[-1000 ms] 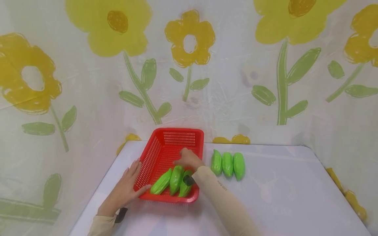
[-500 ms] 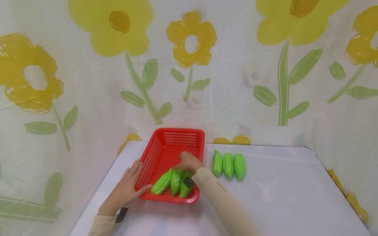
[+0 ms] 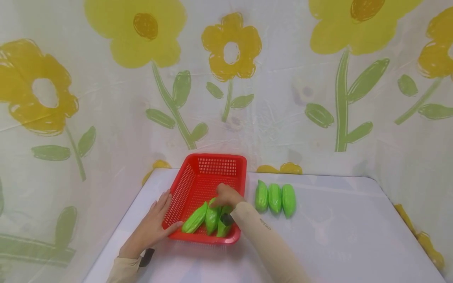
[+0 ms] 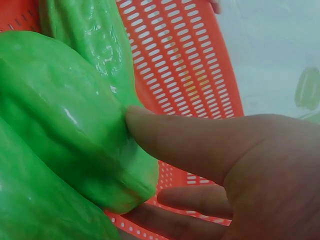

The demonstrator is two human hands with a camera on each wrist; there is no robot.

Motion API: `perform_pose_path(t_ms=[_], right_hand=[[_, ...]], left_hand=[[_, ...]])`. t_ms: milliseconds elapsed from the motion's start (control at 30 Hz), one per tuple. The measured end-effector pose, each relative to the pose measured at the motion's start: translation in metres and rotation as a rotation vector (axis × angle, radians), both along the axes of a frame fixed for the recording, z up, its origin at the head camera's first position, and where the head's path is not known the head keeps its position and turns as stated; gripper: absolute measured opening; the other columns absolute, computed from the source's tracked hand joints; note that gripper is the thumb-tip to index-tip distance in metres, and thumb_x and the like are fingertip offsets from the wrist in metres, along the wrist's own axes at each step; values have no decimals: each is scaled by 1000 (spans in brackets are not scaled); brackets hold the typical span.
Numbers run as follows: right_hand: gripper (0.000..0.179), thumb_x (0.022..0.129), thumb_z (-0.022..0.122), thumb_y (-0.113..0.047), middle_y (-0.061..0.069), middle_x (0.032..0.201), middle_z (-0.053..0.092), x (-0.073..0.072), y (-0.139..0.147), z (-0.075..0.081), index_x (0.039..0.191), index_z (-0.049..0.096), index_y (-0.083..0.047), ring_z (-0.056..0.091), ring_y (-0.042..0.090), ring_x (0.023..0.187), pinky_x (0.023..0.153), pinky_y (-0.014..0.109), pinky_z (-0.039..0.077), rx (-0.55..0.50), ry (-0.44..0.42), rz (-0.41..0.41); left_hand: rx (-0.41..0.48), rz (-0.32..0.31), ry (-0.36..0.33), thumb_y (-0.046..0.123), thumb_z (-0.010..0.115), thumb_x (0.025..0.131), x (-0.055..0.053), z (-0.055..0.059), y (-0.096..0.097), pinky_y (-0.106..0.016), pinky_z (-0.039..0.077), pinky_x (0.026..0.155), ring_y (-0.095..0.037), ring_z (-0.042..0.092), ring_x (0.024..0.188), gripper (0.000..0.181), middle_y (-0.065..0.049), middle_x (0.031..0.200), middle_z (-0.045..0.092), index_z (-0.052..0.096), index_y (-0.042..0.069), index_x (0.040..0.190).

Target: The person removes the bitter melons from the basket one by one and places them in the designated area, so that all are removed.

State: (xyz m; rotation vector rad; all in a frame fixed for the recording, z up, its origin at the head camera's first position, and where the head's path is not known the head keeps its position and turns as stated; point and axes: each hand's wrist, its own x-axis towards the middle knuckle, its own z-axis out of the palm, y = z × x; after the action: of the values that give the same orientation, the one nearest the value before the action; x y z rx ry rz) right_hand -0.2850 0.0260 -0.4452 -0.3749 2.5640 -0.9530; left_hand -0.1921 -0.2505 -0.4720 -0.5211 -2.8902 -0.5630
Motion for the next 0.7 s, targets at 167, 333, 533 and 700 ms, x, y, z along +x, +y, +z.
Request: perform_pose_path(t_ms=[167, 333, 533, 700], right_hand=[[62, 83, 87, -25, 23, 136, 67, -1, 0, -2, 131, 66, 8, 66, 35, 125, 104, 50, 56, 0, -2, 20], [62, 83, 87, -24, 23, 137, 67, 0, 0, -2, 132, 66, 7, 65, 36, 127, 106, 51, 55, -20, -9, 21], [62, 84, 86, -21, 23, 138, 66, 0, 0, -2, 134, 64, 8, 65, 35, 126, 107, 51, 55, -38, -15, 22], [64, 83, 87, -21, 21, 134, 68, 0, 1, -4, 136, 63, 6, 68, 31, 119, 105, 49, 56, -46, -32, 10]], left_hand=[[4, 0, 0, 64, 65, 90, 0, 0, 0, -62, 26, 126, -40, 26, 159, 104, -21, 171, 23, 28, -4, 160], [5, -2, 6, 63, 65, 90, 0, -1, 0, -62, 26, 126, -41, 26, 158, 104, -22, 171, 24, 29, -5, 159], [7, -2, 5, 63, 65, 90, 0, 0, 0, -62, 26, 126, -41, 26, 158, 104, -22, 171, 23, 29, -5, 160], [12, -4, 15, 63, 65, 90, 0, -1, 0, -63, 28, 125, -41, 27, 158, 103, -22, 171, 24, 30, -6, 159]])
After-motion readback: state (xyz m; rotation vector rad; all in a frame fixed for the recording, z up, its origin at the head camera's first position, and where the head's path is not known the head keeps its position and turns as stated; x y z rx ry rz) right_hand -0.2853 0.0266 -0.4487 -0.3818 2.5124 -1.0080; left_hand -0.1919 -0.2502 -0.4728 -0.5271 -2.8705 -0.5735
